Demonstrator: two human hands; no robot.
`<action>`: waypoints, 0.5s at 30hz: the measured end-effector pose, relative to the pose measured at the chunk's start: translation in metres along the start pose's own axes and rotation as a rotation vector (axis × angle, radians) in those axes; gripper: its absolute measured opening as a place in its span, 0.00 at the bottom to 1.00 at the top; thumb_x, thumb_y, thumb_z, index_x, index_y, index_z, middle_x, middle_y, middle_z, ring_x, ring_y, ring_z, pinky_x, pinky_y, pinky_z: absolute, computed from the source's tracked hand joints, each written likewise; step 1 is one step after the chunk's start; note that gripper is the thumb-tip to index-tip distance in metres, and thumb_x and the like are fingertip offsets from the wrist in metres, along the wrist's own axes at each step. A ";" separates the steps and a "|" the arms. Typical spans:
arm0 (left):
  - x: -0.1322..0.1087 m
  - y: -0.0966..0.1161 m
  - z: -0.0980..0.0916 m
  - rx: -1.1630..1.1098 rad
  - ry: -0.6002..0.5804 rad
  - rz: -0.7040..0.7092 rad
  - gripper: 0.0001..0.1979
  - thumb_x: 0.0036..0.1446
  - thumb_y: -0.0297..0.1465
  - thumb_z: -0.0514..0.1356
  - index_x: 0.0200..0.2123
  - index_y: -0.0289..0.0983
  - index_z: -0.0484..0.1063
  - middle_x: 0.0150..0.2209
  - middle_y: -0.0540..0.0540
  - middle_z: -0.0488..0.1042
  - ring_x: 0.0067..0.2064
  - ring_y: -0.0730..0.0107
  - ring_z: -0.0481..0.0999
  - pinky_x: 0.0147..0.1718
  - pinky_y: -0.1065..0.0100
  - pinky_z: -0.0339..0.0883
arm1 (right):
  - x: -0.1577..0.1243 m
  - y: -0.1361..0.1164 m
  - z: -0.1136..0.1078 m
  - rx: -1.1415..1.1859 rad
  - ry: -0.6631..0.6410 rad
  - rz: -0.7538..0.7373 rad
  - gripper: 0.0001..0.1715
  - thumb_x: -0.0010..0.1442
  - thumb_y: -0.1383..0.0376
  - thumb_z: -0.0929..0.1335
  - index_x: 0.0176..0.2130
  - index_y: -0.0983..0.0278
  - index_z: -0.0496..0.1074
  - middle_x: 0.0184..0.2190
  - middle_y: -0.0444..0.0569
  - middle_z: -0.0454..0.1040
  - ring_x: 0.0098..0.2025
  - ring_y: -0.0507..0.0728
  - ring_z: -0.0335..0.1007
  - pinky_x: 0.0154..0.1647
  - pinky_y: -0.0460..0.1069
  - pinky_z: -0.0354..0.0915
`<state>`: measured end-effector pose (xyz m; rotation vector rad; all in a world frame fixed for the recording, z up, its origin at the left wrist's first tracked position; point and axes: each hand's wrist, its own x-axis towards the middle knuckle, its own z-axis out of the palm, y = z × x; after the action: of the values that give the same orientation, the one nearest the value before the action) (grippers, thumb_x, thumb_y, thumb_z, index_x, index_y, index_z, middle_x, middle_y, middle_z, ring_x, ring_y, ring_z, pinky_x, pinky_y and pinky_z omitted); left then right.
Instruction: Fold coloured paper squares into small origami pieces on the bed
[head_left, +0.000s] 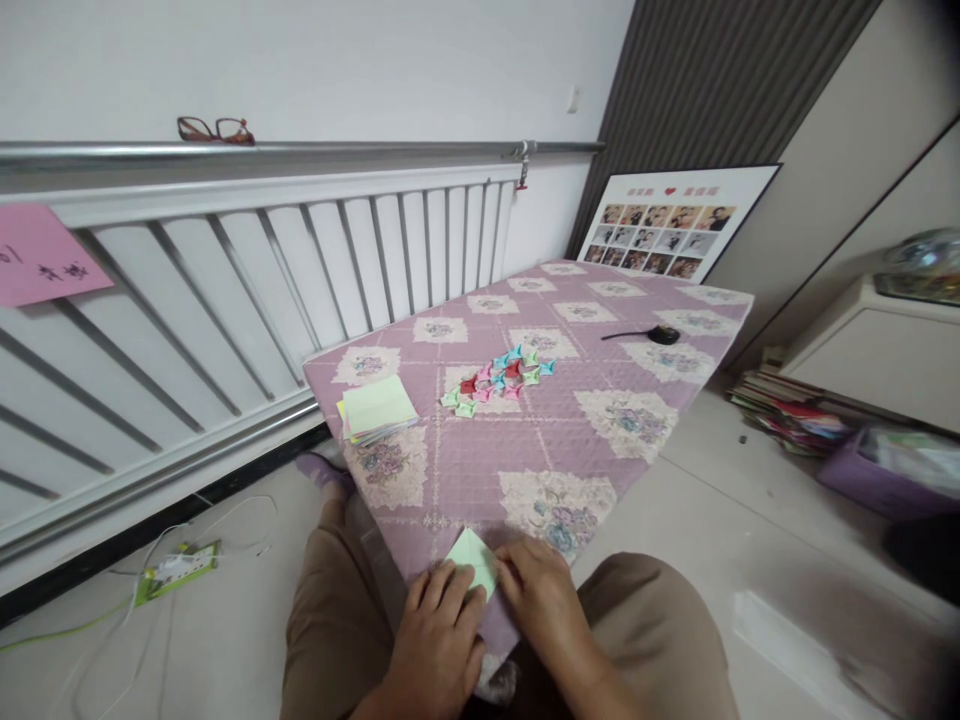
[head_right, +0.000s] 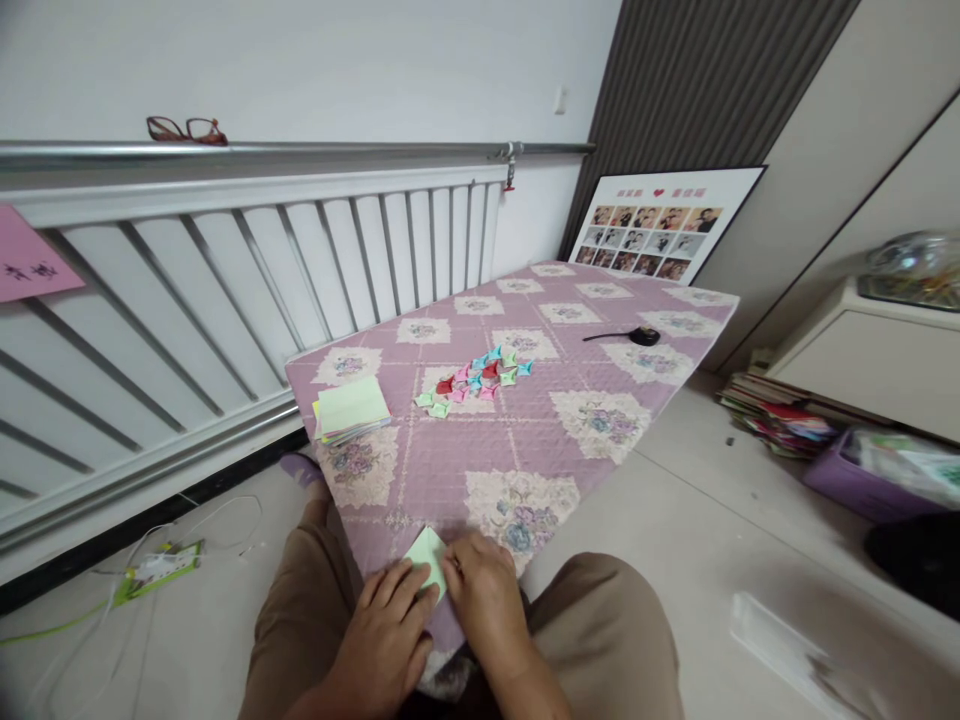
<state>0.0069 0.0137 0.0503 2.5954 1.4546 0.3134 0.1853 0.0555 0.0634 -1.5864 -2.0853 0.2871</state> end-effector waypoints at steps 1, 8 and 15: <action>0.000 0.000 0.001 0.000 0.003 0.004 0.22 0.59 0.36 0.55 0.57 0.44 0.62 0.60 0.49 0.64 0.60 0.54 0.59 0.56 0.53 0.50 | 0.003 -0.005 0.001 0.010 -0.034 0.025 0.06 0.58 0.67 0.66 0.29 0.60 0.71 0.29 0.45 0.73 0.36 0.57 0.69 0.38 0.51 0.58; -0.011 -0.010 0.009 0.028 0.090 0.122 0.22 0.58 0.38 0.57 0.56 0.45 0.63 0.58 0.48 0.65 0.59 0.55 0.59 0.57 0.53 0.50 | 0.013 -0.015 0.000 -0.011 -0.189 0.141 0.05 0.55 0.67 0.67 0.27 0.61 0.69 0.31 0.45 0.73 0.39 0.57 0.68 0.42 0.52 0.53; -0.011 -0.017 0.000 -0.176 0.069 0.123 0.16 0.57 0.33 0.57 0.50 0.44 0.68 0.51 0.48 0.71 0.55 0.58 0.64 0.55 0.57 0.54 | 0.023 -0.008 -0.006 -0.023 -0.229 0.183 0.08 0.50 0.65 0.69 0.34 0.60 0.69 0.36 0.47 0.72 0.41 0.58 0.65 0.40 0.50 0.53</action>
<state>-0.0125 0.0131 0.0448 2.5585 1.2289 0.5260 0.1771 0.0735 0.0783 -1.8370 -2.1170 0.5325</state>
